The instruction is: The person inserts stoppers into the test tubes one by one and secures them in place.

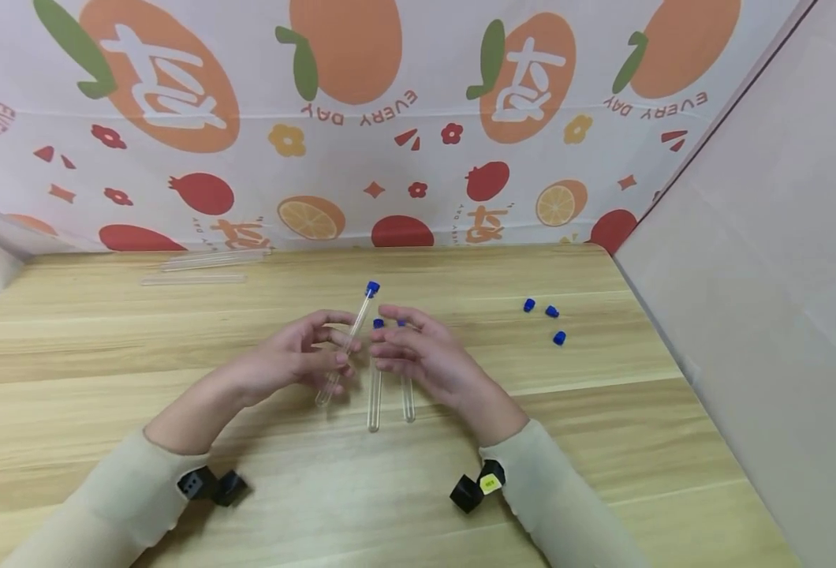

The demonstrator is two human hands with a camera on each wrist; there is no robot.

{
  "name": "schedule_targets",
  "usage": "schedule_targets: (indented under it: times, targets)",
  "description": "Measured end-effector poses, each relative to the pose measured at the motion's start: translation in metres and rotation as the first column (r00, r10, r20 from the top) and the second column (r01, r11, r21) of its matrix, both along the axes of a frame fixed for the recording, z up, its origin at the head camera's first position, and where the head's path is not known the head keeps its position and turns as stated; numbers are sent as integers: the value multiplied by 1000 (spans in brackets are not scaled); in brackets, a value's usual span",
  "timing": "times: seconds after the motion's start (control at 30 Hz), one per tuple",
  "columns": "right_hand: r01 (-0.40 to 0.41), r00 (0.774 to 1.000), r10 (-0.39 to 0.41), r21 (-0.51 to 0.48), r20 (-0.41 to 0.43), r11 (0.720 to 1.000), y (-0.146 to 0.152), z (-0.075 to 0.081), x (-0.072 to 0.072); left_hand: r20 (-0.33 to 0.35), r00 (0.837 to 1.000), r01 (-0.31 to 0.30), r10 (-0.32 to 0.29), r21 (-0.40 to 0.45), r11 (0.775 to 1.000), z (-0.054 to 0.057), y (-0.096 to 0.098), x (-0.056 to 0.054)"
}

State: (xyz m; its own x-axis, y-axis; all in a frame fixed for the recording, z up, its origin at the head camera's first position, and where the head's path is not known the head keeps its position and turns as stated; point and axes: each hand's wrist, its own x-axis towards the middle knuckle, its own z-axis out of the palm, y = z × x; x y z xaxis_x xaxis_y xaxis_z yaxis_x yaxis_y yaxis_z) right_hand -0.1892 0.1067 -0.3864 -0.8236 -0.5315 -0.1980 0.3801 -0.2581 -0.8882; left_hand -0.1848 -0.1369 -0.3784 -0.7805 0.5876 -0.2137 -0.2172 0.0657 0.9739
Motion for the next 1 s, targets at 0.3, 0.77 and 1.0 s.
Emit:
schedule_targets:
  times: [0.3,0.77,1.0]
  targets:
    - [-97,994,98,-22,46,995,-9,-6,7,-15,1000,13,-15,-97,995,2,-8,-3]
    - [-161,981,164,-36,109,986,-15,-8,12,44,995,92,-84,-218,972,7,-25,-6]
    - [-182,975,188,-57,119,982,-16,-11,13,82,990,128,-113,-216,968,4,-26,-5]
